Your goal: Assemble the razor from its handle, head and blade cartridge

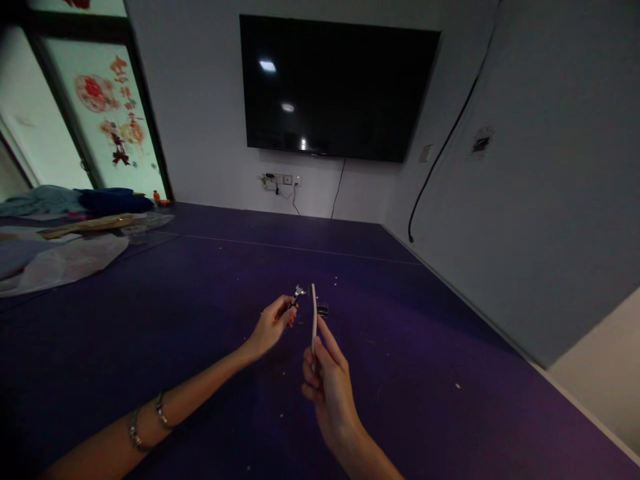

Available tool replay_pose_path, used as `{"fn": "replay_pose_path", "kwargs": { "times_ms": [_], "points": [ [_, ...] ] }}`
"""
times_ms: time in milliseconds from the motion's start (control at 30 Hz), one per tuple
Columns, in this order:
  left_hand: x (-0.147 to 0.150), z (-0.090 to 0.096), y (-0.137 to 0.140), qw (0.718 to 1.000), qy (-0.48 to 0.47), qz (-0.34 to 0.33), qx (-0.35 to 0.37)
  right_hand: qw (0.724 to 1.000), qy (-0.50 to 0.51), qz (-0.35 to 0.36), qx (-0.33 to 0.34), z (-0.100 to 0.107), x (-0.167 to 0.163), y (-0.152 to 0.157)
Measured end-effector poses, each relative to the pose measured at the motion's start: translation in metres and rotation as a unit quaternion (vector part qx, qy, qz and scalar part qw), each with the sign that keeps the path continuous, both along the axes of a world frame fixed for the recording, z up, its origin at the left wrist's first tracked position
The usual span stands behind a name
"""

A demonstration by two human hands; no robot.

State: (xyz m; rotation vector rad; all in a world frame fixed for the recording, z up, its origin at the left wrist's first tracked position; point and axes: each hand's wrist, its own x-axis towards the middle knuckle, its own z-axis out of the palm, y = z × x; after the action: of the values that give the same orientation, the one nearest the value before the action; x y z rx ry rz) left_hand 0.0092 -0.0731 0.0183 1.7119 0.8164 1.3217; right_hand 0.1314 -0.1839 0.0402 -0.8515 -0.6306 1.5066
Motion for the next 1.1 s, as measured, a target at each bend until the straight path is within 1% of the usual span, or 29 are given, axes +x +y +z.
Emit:
{"fn": "replay_pose_path", "kwargs": {
  "times_ms": [100, 233, 500, 700, 900, 1100],
  "points": [
    [0.000, 0.000, 0.000, 1.000, 0.004, 0.001, -0.001, 1.000, -0.006, 0.004, -0.005, 0.000, 0.001, 0.001],
    [-0.002, 0.000, 0.002, 1.000, -0.004, 0.008, -0.001, 1.000, -0.004, 0.011, -0.023, -0.003, -0.003, -0.006],
    [0.000, 0.001, -0.001, 1.000, 0.003, -0.008, -0.001, 1.000, 0.019, 0.013, -0.002, -0.001, -0.001, -0.001],
    [-0.001, 0.001, 0.001, 1.000, -0.017, 0.004, -0.009, 0.999, 0.029, 0.023, -0.027, -0.005, -0.005, -0.008],
    [0.001, -0.002, -0.002, 1.000, -0.006, -0.019, -0.008, 0.999, 0.038, 0.006, 0.004, 0.001, -0.004, -0.002],
    [0.000, 0.000, 0.002, 1.000, -0.025, -0.011, -0.015, 0.999, 0.039, 0.023, -0.028, -0.004, -0.012, -0.009]
  ]
}}
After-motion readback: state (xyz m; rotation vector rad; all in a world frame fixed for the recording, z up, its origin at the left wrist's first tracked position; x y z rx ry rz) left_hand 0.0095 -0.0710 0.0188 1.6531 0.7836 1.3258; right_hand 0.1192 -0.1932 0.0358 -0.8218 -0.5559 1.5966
